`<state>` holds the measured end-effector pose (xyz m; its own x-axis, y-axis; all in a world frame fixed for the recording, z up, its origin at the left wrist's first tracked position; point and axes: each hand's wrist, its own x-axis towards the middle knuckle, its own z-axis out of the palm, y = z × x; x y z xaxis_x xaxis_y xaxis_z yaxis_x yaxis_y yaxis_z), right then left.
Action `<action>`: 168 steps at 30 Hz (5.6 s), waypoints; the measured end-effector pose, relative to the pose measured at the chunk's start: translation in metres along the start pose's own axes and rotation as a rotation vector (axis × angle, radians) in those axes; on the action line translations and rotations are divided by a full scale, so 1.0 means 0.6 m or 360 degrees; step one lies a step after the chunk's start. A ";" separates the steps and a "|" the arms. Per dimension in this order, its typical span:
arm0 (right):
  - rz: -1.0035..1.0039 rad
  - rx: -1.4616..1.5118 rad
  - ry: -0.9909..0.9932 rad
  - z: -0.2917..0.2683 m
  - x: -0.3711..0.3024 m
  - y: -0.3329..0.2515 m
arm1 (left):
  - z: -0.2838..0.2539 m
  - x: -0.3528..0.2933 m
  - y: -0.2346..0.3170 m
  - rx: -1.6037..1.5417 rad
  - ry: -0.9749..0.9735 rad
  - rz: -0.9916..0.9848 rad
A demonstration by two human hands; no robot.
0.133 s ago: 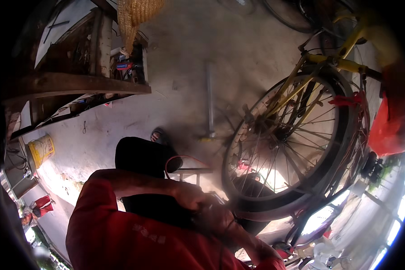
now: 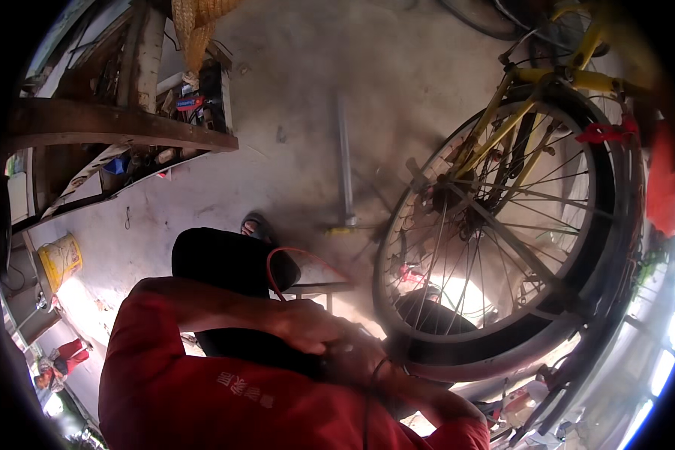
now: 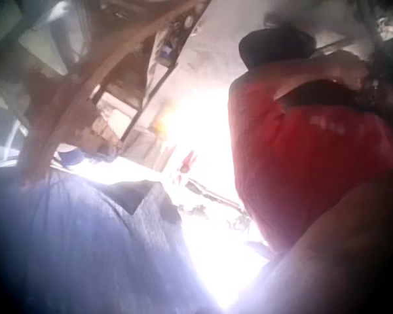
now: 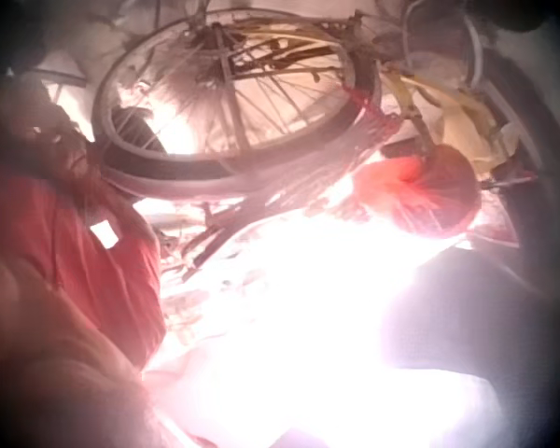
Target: The person connects a hose to a pressure gauge and valve assembly, tightening the components by hand and using a tool from a bucket.
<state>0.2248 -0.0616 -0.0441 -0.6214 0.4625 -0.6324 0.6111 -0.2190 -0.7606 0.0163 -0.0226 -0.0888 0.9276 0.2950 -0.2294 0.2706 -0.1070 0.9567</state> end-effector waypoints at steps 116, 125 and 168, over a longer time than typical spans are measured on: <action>-0.1363 0.0155 0.0157 -0.007 -0.311 -0.099 | 0.178 -0.243 0.256 0.0450 0.0360 -0.0092; -0.0784 -0.0435 0.0051 0.067 -0.139 -0.132 | 0.122 -0.258 0.306 0.0859 0.0478 -0.0403; -0.1957 -0.2244 0.0597 0.085 -0.277 -0.153 | 0.290 -0.167 0.250 -0.1620 0.0119 0.0355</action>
<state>0.2472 -0.1623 0.1234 -0.9556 -0.0265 0.2935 -0.0040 0.9970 0.0768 0.0091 -0.2336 0.0464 0.9020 0.4287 -0.0504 -0.2822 0.6740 0.6827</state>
